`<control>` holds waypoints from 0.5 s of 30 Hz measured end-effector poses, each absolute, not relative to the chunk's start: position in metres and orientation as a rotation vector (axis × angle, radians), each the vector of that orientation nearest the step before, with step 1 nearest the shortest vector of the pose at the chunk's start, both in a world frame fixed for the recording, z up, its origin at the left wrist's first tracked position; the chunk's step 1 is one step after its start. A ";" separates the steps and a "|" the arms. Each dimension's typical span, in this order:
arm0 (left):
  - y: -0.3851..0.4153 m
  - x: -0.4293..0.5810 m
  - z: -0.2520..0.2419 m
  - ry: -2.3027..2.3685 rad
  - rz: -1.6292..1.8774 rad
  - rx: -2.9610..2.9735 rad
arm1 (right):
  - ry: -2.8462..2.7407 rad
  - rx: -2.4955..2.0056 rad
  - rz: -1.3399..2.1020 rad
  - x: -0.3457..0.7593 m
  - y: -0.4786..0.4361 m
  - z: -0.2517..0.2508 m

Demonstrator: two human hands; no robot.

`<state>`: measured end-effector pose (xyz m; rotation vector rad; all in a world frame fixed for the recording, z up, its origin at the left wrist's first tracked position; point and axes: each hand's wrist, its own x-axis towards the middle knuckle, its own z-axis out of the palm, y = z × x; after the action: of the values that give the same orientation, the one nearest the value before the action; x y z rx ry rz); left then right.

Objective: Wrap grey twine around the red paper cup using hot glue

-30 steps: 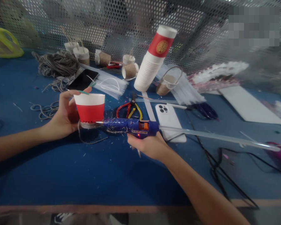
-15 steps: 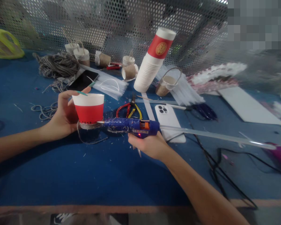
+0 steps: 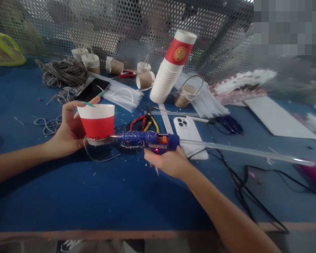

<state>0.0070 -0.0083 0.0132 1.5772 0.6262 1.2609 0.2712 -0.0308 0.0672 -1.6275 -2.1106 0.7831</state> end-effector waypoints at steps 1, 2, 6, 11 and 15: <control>-0.009 0.007 0.014 0.624 1.261 1.571 | -2.095 -1.626 0.833 0.272 -0.030 0.066; -0.009 0.007 0.014 0.624 1.261 1.568 | -2.066 -1.626 0.894 0.274 -0.030 0.064; -0.009 0.006 0.014 0.638 1.262 1.580 | -2.023 -1.634 0.974 0.277 -0.029 0.062; -0.008 0.005 0.012 0.603 1.275 1.602 | -1.986 -1.656 0.948 0.274 -0.032 0.066; -0.009 0.005 0.012 0.620 1.261 1.592 | -1.921 -1.694 0.894 0.269 -0.038 0.072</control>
<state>0.0047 -0.0086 0.0119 1.5921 0.6202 1.2610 0.2685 -0.0381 0.0717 -1.6935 -1.9206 0.8942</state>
